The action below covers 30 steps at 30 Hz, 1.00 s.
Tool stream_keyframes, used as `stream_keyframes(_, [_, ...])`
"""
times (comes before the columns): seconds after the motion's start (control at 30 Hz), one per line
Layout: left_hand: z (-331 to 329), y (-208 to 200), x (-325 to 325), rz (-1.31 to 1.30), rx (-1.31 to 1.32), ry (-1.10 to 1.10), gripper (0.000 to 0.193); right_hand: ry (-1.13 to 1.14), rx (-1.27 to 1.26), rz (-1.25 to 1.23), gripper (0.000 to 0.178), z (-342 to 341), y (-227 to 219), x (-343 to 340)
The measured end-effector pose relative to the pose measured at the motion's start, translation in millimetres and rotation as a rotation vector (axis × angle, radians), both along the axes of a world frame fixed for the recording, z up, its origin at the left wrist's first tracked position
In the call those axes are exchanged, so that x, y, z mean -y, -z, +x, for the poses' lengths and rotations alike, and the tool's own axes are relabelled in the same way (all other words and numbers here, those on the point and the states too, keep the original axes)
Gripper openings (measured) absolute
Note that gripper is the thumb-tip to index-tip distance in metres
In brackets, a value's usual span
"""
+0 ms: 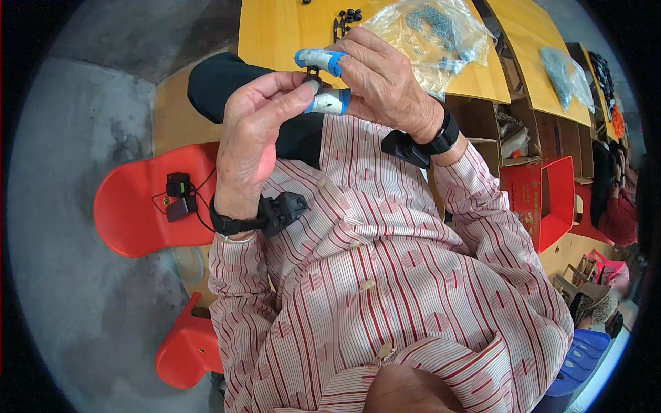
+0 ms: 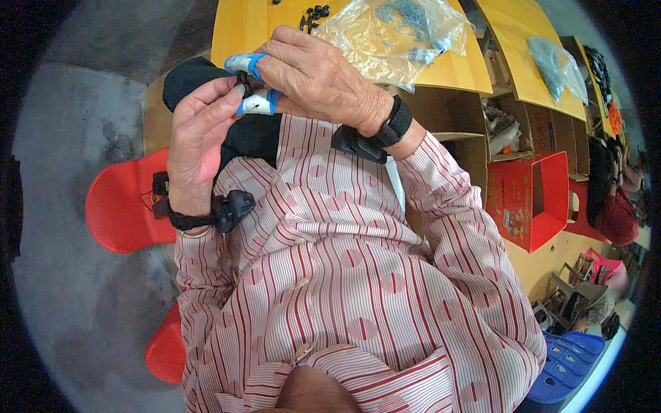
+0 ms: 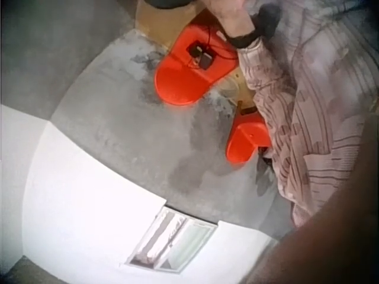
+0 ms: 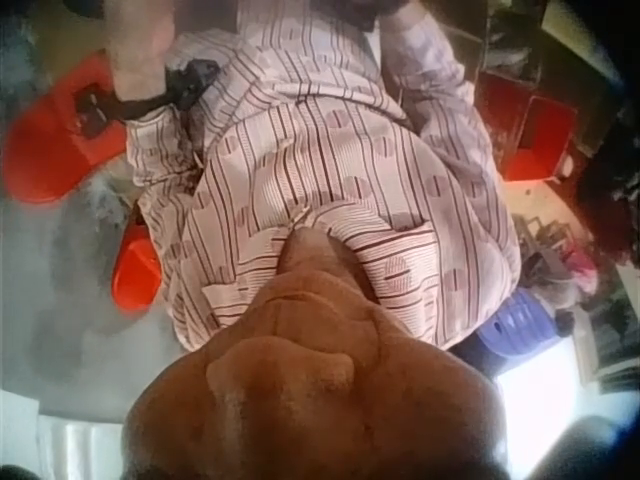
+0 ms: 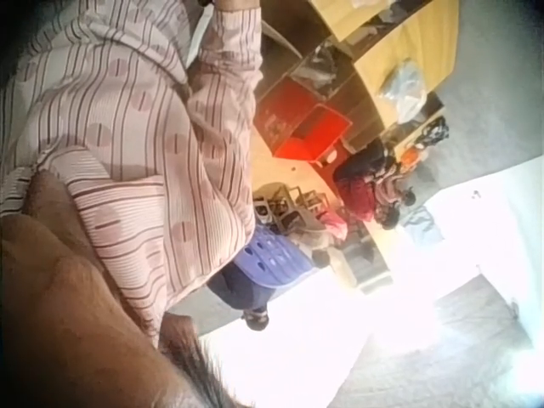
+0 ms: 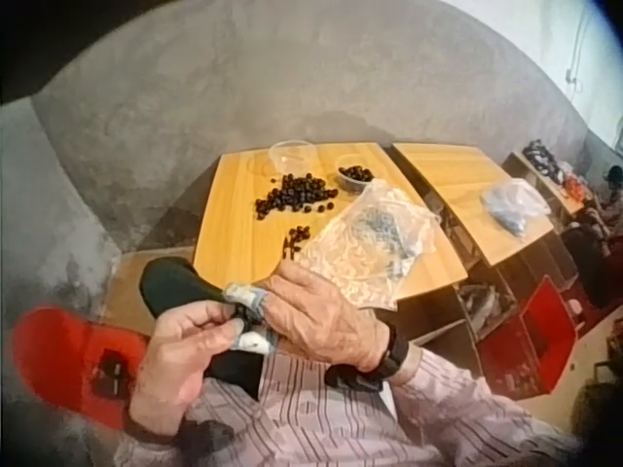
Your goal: The person assembles small plastic parts by picking up components from the table and inserting small metal parts into them by hand.
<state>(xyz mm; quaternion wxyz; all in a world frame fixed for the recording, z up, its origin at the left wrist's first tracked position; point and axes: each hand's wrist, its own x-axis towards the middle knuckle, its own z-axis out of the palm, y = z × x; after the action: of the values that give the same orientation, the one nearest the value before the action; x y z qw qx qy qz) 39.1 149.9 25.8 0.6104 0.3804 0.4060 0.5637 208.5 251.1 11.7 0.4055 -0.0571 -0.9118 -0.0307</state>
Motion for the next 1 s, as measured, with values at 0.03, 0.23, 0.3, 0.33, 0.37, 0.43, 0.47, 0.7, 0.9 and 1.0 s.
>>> stream_keyframes(0.03, [0.8, -0.9, 0.5, -0.001, 0.014, -0.01, 0.027, 0.0, -0.001, 0.0, 0.046, -0.7, 0.8, -0.1])
stream_keyframes(0.23, [-0.4, 1.1, 1.2, 0.021, -0.025, -0.026, 0.025, -0.025, -0.053, -0.023, 0.031, -4.9, 2.9, 2.7])
stream_keyframes(0.3, [-0.2, 1.1, 1.7, 0.025, -0.052, -0.039, 0.025, -0.058, -0.074, -0.027, 0.032, -7.1, 2.4, 3.2])
stream_keyframes(0.33, [-0.1, 0.5, 2.1, 0.023, -0.059, -0.04, 0.025, -0.061, -0.074, -0.028, 0.032, -6.6, 2.0, 2.9])
stream_keyframes(0.37, [-0.1, 0.1, 2.6, 0.021, -0.067, -0.04, 0.025, -0.07, -0.047, -0.046, 0.032, -5.1, 1.6, 2.1])
stream_keyframes(0.43, [0.7, 0.4, 2.2, 0.009, -0.042, -0.044, 0.025, -0.079, -0.019, -0.063, 0.032, -5.0, 1.9, 2.0])
stream_keyframes(0.47, [0.8, 0.7, 2.1, -0.003, -0.018, -0.048, 0.025, -0.069, -0.04, -0.05, 0.032, -6.4, 2.5, 3.0])
stream_keyframes(0.7, [0.4, 0.7, 2.9, 0.018, 0.02, -0.065, 0.024, -0.056, -0.082, 0.05, 0.039, -7.6, 2.8, 1.6])
stream_keyframes(0.9, [2.6, -0.6, 6.1, 0.064, -0.081, -0.103, 0.024, -0.041, -0.094, 0.102, 0.038, -8.0, 1.6, 1.6])
stream_keyframes(1.0, [2.8, -4.0, 8.6, 0.061, -0.108, -0.104, 0.023, -0.038, -0.056, 0.088, 0.039, -7.1, 0.5, 2.7])
